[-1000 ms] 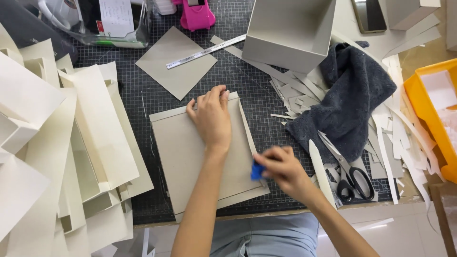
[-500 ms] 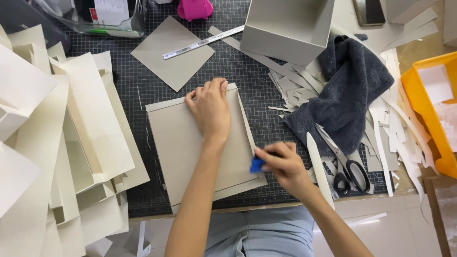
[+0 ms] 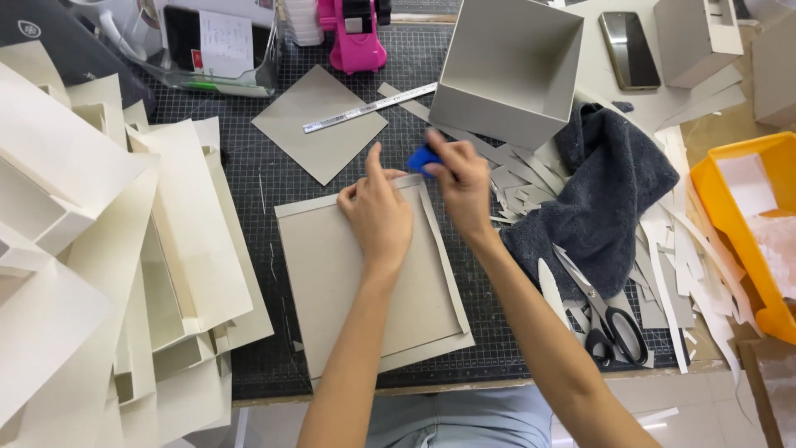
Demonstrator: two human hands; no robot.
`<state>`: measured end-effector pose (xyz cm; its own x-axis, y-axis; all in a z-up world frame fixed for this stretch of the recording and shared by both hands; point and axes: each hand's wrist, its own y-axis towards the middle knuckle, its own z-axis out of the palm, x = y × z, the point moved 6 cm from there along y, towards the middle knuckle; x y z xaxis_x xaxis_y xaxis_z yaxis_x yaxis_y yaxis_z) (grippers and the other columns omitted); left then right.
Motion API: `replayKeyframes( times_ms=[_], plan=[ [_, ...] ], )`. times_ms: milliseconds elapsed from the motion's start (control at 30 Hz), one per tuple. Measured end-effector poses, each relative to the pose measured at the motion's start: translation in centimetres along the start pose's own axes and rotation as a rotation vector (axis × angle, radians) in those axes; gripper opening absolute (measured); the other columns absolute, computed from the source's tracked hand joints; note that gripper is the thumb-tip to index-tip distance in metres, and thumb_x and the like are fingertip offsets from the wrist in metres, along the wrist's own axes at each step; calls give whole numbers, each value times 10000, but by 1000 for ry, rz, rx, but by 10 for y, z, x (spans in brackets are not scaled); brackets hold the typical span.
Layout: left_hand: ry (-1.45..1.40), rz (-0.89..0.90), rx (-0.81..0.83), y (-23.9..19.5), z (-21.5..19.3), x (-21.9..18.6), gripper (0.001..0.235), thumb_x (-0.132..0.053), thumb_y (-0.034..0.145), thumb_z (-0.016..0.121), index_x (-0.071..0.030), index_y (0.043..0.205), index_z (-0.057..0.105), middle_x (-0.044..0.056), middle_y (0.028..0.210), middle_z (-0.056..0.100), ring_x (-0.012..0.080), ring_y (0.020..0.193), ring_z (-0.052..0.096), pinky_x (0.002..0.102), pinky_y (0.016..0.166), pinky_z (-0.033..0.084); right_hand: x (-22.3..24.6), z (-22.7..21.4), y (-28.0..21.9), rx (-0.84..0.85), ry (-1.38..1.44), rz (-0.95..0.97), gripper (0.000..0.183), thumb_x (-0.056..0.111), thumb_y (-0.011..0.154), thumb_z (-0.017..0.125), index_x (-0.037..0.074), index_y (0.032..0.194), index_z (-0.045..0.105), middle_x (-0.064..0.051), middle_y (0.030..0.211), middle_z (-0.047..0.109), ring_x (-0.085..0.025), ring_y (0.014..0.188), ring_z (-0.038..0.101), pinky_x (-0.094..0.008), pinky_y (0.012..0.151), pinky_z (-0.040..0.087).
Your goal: The person assembles a square paper box by applying glue to the edges of a flat cardboard piece, folding the sides, and pressing them with a blue plastic tool. They trim excess material with scissors and repeat the process on another piece, smoothing the glued edges to form the box shape.
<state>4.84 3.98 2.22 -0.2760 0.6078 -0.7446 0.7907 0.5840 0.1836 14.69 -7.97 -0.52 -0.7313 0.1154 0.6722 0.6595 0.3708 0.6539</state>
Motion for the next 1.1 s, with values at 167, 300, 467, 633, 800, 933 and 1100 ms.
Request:
replayKeyframes(
  times_ms=[167, 300, 467, 633, 800, 933, 1100],
  plan=[
    [-6, 21, 202, -7, -4, -10, 880, -220, 797, 742, -89, 1530, 272, 149, 1283, 650, 364, 1223, 566, 626, 1084, 135, 44, -48, -12, 74, -102, 262, 453, 137, 963, 707, 151, 1403, 599, -228, 1045, 660, -398, 964, 655, -485, 842, 463],
    [51, 24, 411, -4, 1, -8, 1151, -236, 736, 857, -88, 1591, 101, 194, 1477, 505, 384, 1359, 450, 623, 1149, 59, 55, -36, -22, 216, -416, 140, 475, 276, 937, 735, 305, 1399, 628, 19, 968, 642, -173, 927, 646, -317, 850, 330],
    [0, 21, 405, -3, 5, -3, 1190, -209, 713, 873, -86, 1593, 82, 186, 1487, 491, 378, 1364, 437, 629, 1148, 44, 56, -17, -12, 180, -660, 19, 432, 349, 955, 689, 302, 1383, 643, 10, 957, 642, -160, 902, 607, -357, 863, 309],
    [43, 23, 412, 0, 11, 2, 1245, -112, 661, 860, -98, 1599, 42, 164, 1479, 494, 350, 1366, 431, 611, 1158, 46, 62, -10, -15, 199, -738, -28, 430, 342, 952, 684, 295, 1378, 649, 13, 969, 628, -146, 913, 601, -339, 855, 305],
    [-20, 44, 429, -2, 8, 1, 1195, 31, 627, 685, -109, 1600, 6, 141, 1495, 465, 339, 1367, 418, 605, 1161, 39, 71, -14, -23, 205, -680, 9, 457, 299, 959, 688, 317, 1410, 617, 10, 949, 602, -174, 936, 605, -382, 855, 296],
    [-259, -22, 368, 2, 13, 11, 1132, 166, 591, 518, -106, 1599, 79, 138, 1454, 538, 348, 1372, 455, 628, 1152, 29, 66, -16, -22, 215, -663, 3, 443, 305, 949, 690, 319, 1389, 637, 9, 930, 617, -172, 918, 615, -384, 843, 301],
    [-335, -21, 122, 2, 16, 17, 919, 50, 720, 470, -109, 1570, 161, 88, 1353, 605, 301, 1317, 523, 615, 1141, 49, 102, -31, -56, 265, -733, 2, 465, 258, 953, 687, 297, 1411, 616, -23, 994, 630, -174, 981, 611, -386, 871, 282]
  ],
)
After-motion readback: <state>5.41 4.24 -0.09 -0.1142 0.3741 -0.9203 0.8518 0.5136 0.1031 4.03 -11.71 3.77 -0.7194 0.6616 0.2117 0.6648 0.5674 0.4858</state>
